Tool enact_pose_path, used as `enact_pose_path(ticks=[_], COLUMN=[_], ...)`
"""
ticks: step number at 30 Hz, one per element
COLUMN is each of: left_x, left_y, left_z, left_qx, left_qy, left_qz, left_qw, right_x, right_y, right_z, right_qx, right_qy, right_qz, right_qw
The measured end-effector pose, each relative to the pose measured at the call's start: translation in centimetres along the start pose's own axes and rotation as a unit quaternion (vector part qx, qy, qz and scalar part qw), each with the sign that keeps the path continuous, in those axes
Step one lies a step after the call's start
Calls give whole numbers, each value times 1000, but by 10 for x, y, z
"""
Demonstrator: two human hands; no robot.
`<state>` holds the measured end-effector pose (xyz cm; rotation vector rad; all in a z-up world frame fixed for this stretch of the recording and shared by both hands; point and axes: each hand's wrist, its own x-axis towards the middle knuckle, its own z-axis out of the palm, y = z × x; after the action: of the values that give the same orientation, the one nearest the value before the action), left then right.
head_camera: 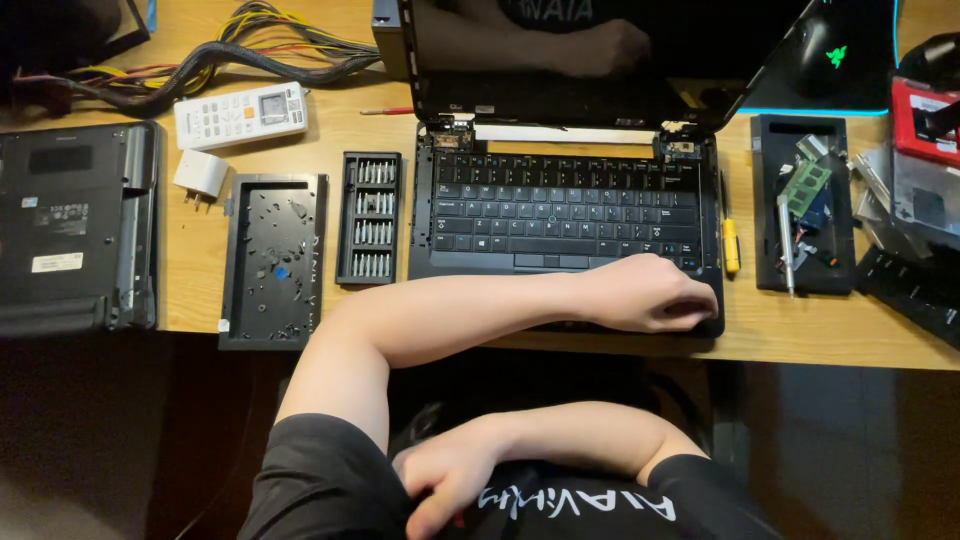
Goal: Disassembling a laptop to repair internal components including the hard drive and RAM.
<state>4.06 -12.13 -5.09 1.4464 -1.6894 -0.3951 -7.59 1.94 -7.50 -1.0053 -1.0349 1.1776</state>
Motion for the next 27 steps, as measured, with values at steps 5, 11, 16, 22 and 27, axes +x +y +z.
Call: enact_pose_path(ticks=[5, 11, 16, 22, 27], left_x=[-1, -1, -2, -6, -12], left_y=[1, -1, -1, 5, 19], left_z=[0, 1, 1, -4, -7], left_qx=[-4, 10, 17, 2, 32], left_qy=[6, 5, -2, 15, 14], left_qz=[5, 13, 9, 41, 26], left_qw=[1000, 1000, 1000, 999, 999], right_x=[13, -24, -88, -135, -140], right_y=[-21, -31, -138, -171, -150], right_z=[11, 9, 15, 49, 63], right_qx=[-195, -204, 1, -180, -130], right_qy=[34, -2, 369, 251, 73], right_qz=[-281, -129, -323, -569, -588], right_qw=[939, 971, 872, 763, 795])
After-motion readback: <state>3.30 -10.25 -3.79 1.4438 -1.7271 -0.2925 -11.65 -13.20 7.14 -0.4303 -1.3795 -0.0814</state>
